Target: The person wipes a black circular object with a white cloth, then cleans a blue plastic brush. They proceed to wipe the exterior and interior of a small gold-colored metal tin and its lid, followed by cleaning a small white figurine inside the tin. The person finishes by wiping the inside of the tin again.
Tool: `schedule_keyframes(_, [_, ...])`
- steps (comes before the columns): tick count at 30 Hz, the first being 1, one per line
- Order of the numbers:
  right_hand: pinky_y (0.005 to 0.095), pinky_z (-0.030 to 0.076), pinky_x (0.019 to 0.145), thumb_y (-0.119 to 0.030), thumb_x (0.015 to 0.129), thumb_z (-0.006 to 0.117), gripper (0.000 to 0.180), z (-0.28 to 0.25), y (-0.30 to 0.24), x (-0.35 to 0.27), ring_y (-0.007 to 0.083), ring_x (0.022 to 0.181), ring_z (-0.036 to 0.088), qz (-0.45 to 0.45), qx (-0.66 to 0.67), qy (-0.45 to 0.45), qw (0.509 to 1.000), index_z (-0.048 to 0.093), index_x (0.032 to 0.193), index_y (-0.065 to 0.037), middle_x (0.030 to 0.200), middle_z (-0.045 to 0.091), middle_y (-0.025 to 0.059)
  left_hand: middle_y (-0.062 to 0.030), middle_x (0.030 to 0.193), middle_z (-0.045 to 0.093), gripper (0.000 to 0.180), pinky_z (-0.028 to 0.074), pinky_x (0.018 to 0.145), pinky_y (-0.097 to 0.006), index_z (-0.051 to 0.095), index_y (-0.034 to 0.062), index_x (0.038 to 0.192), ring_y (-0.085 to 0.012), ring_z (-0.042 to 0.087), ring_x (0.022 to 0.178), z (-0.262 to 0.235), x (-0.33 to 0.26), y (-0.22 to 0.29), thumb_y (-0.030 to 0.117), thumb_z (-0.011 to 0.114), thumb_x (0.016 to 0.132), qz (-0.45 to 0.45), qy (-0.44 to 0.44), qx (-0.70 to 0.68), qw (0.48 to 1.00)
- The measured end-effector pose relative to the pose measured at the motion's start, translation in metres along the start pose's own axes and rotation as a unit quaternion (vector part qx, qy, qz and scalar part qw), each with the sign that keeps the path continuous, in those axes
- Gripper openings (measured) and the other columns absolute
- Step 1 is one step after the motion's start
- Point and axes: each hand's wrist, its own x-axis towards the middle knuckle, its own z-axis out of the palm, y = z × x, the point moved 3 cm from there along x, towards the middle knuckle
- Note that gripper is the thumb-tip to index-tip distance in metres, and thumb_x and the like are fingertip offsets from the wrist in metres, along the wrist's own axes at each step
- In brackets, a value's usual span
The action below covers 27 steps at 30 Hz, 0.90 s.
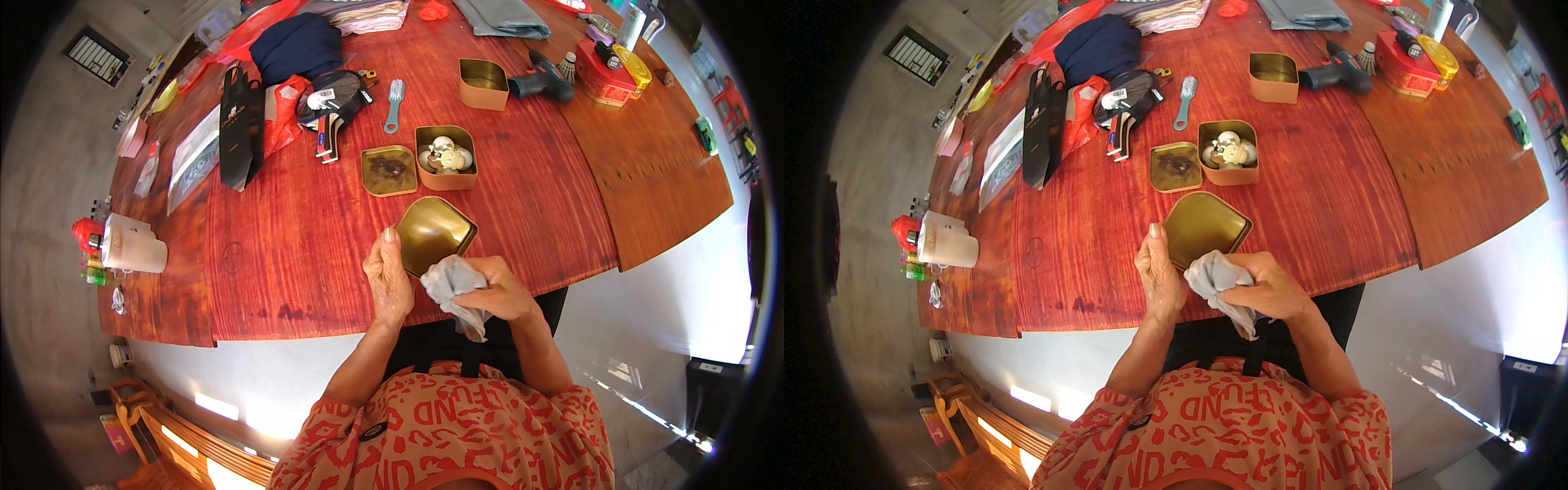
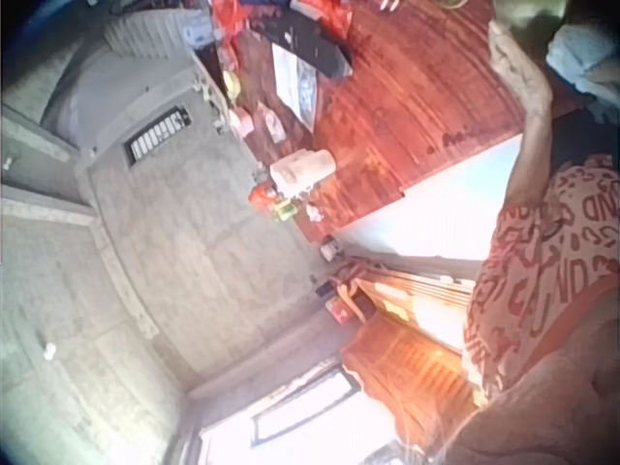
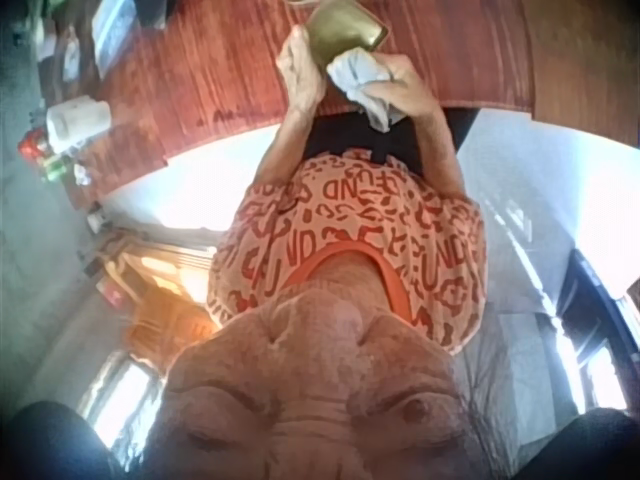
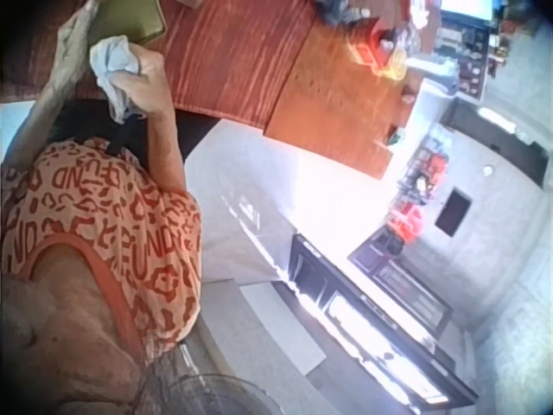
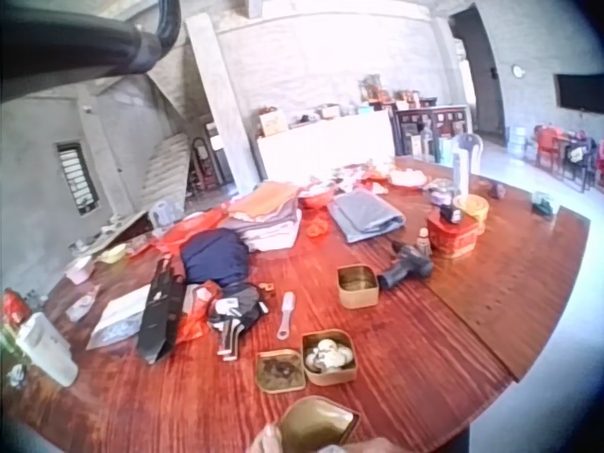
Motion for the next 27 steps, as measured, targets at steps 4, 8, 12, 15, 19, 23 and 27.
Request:
schedule_keyframes(4, [0.0283,0.05,0.063,-0.003,0.078,0.058,0.037,-0.003,-0.017,0.008,0.0139,0.068,0.062,-0.061,-0.127,0.141,0.98,0.058,0.115,0.001,0.08,0.065,0.0097,0.0059,0.072,0.043,0.043,0.034,0.061,-0.023,0.053,0.0027,0.079,-0.0052,0.037,0.069,0.004,-0.004,-0.004,0.04,0.044,0.1,0.002,-0.023,-0.022,0.999])
schedule_keyframes(8, [0.0364,0.05,0.065,-0.004,0.075,0.058,0.039,0.002,-0.006,0.022,0.0305,0.073,0.064,-0.147,-0.29,0.207,0.923,0.058,0.114,0.0,0.085,0.063,0.0165,0.0012,0.082,0.058,0.038,0.044,0.067,-0.022,0.058,0.0048,0.087,-0.0048,0.05,0.074,0.005,-0.008,-0.005,0.039,0.045,0.099,-0.02,-0.043,-0.01,0.999])
schedule_keyframes(12, [0.0398,0.049,0.072,-0.005,0.073,0.058,0.039,0.016,-0.015,0.018,0.0341,0.084,0.063,-0.122,-0.283,0.091,0.947,0.06,0.112,-0.002,0.091,0.063,0.0186,-0.0006,0.08,0.059,0.04,0.046,0.063,-0.024,0.059,0.0034,0.091,-0.0068,0.052,0.069,0.003,-0.002,-0.004,0.04,0.046,0.099,-0.046,-0.03,-0.046,0.997])
schedule_keyframes(15, [0.04,0.049,0.07,-0.007,0.073,0.058,0.039,0.01,-0.01,0.01,0.0343,0.08,0.063,-0.125,-0.303,0.013,0.945,0.06,0.111,-0.003,0.087,0.063,0.0183,-0.0018,0.085,0.06,0.041,0.047,0.068,-0.025,0.06,0.0012,0.095,-0.0079,0.055,0.074,-0.002,0.004,-0.001,0.039,0.045,0.099,-0.018,0.01,-0.044,0.999])
schedule_keyframes(19, [0.0428,0.049,0.065,-0.009,0.073,0.058,0.029,-0.025,-0.009,-0.01,0.0366,0.076,0.063,-0.049,-0.3,0.057,0.951,0.06,0.102,-0.003,0.084,0.064,0.0177,-0.0019,0.085,0.061,0.051,0.044,0.071,-0.026,0.063,-0.0025,0.1,-0.0085,0.052,0.078,-0.02,0.012,-0.009,0.045,0.044,0.098,-0.022,0.033,-0.037,0.999])
schedule_keyframes(23, [0.0443,0.048,0.066,-0.011,0.074,0.062,0.03,-0.053,0.002,-0.012,0.0367,0.079,0.063,-0.06,-0.491,0.236,0.836,0.058,0.103,-0.004,0.088,0.065,0.0178,0.0018,0.08,0.057,0.045,0.043,0.069,-0.023,0.061,0.0019,0.09,-0.0058,0.05,0.075,-0.014,0.015,-0.004,0.044,0.046,0.098,-0.056,0.032,-0.125,0.99])
schedule_keyframes(27, [0.0427,0.046,0.069,-0.015,0.074,0.067,0.037,-0.057,0.016,-0.008,0.0335,0.085,0.061,-0.051,-0.523,0.263,0.81,0.057,0.108,-0.006,0.095,0.062,0.0149,0.0019,0.083,0.057,0.044,0.047,0.073,-0.025,0.061,0.0041,0.093,-0.0068,0.052,0.078,-0.014,0.015,-0.009,0.045,0.047,0.097,-0.108,0.039,-0.166,0.979])
